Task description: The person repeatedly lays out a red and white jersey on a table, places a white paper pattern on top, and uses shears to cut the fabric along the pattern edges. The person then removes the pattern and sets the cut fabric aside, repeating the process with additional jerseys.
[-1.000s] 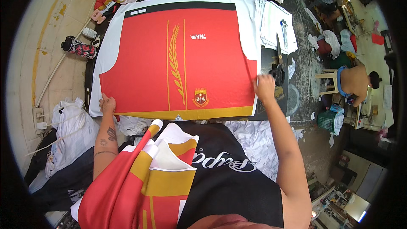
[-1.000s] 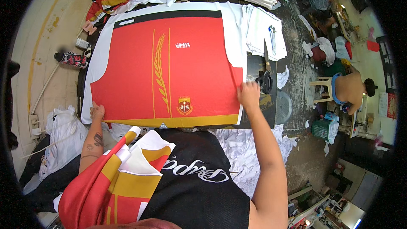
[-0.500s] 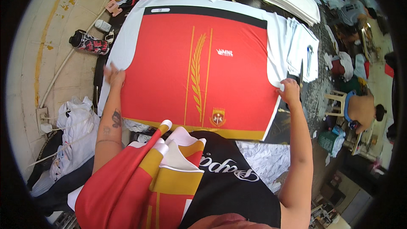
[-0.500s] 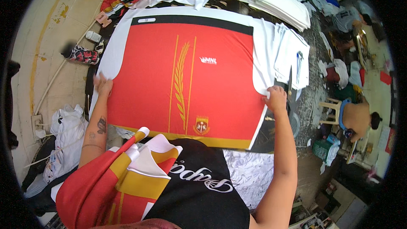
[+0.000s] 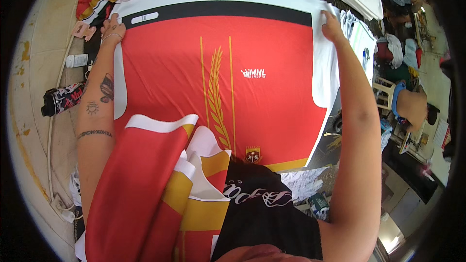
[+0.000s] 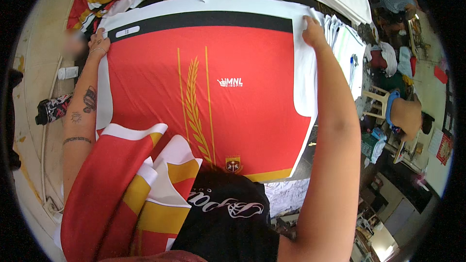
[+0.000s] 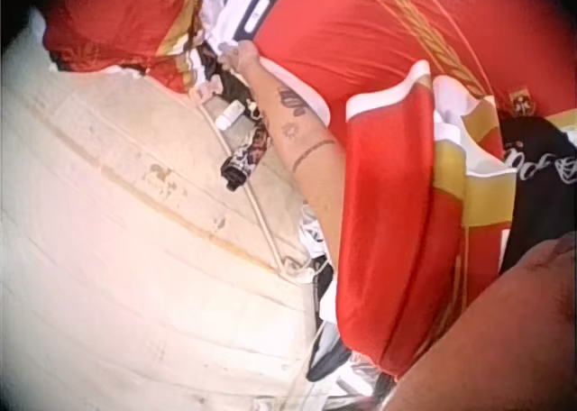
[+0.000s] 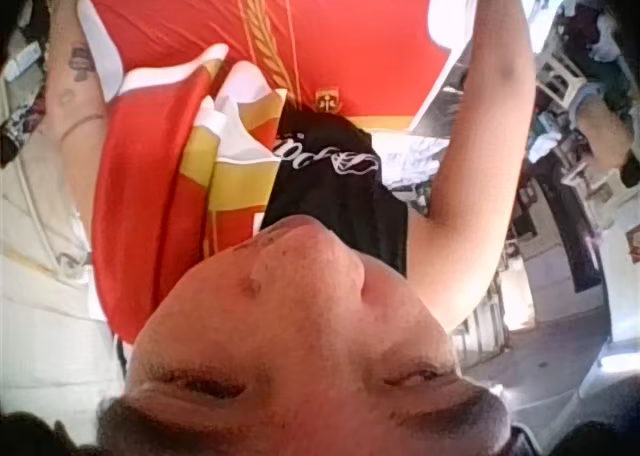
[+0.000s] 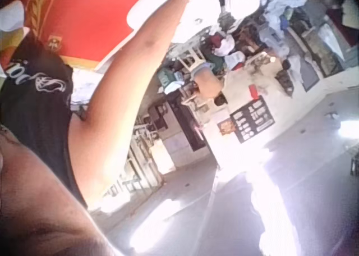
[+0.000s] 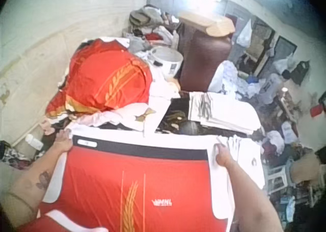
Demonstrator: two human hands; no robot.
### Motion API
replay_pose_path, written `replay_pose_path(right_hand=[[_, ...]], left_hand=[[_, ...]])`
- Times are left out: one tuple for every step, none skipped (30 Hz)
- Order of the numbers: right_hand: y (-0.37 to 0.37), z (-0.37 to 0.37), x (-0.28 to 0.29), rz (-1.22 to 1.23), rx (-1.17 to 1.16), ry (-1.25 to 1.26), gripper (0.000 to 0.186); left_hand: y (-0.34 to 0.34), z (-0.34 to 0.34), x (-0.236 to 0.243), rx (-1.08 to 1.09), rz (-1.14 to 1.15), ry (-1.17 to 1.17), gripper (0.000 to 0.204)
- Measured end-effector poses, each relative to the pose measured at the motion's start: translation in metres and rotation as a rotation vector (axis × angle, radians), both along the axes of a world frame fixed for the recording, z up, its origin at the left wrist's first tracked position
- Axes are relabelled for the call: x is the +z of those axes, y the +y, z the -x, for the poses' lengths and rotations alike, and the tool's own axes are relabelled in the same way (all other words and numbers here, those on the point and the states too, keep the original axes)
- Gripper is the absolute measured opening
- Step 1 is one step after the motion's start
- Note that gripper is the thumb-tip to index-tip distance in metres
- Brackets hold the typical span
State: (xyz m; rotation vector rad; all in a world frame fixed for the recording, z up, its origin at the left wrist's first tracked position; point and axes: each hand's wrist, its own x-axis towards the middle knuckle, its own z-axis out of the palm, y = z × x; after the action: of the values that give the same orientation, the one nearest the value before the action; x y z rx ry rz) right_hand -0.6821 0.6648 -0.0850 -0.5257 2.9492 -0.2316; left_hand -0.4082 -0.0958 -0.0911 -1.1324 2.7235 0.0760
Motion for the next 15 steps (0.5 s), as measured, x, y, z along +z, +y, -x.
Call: replay_pose_path(right_hand=[[0.004, 0.004, 0.0, 0.05, 0.065, 0.029, 0.065], [0.008, 0.006, 0.002, 0.025, 0.039, -0.009, 0.066], [0.01, 0.003, 0.006, 0.067, 0.061, 0.038, 0.059], [0.012, -0.005, 0.012, 0.131, 0.12, 0.107, 0.055], [0.014, -0.016, 0.02, 0.152, 0.132, 0.133, 0.051], [0.016, -0.03, 0.03, 0.186, 0.142, 0.182, 0.047], [0.02, -0.049, 0.042, 0.119, 0.134, 0.141, 0.038], [0.025, -0.076, 0.051, 0.15, 0.182, 0.138, 0.033], [0.034, -0.108, 0.059, 0.149, 0.29, 0.127, 0.032], [0.048, -0.147, 0.066, 0.148, 0.321, 0.025, 0.031], [0.062, -0.186, 0.072, 0.11, 0.359, -0.044, 0.037], [0.079, -0.22, 0.08, -0.086, 0.419, -0.124, 0.049], [0.093, -0.253, 0.087, -0.321, 0.473, -0.003, 0.064], [0.102, -0.279, 0.095, -0.388, 0.363, 0.0, 0.075], [0.099, -0.301, 0.101, -0.267, 0.292, 0.118, 0.079]], left_hand=[[-0.003, -0.004, -0.005, -0.008, 0.011, 0.015, 0.067], [-0.006, -0.01, -0.011, -0.051, 0.022, 0.099, 0.066], [-0.009, -0.017, -0.014, -0.098, 0.027, 0.145, 0.063], [-0.008, -0.028, -0.016, -0.14, 0.023, 0.157, 0.062], [-0.003, -0.039, -0.012, -0.224, 0.043, 0.246, 0.061], [0.008, -0.054, -0.003, -0.285, 0.069, 0.307, 0.061], [0.024, -0.068, 0.013, -0.372, 0.019, 0.359, 0.058], [0.049, -0.084, 0.039, -0.375, -0.045, 0.321, 0.056], [0.083, -0.102, 0.073, -0.361, -0.393, 0.349, 0.054], [0.125, -0.122, 0.114, -0.22, -0.75, 0.283, 0.052], [0.171, -0.148, 0.163, -0.247, -1.046, 0.157, 0.048], [0.218, -0.174, 0.215, -0.42, -1.435, 0.087, 0.059], [0.264, -0.191, 0.259, -0.751, -1.628, 0.008, 0.056], [0.303, -0.209, 0.299, -1.102, -1.741, -0.112, 0.053], [0.336, -0.23, 0.33, -1.278, -1.882, -0.304, 0.049]])
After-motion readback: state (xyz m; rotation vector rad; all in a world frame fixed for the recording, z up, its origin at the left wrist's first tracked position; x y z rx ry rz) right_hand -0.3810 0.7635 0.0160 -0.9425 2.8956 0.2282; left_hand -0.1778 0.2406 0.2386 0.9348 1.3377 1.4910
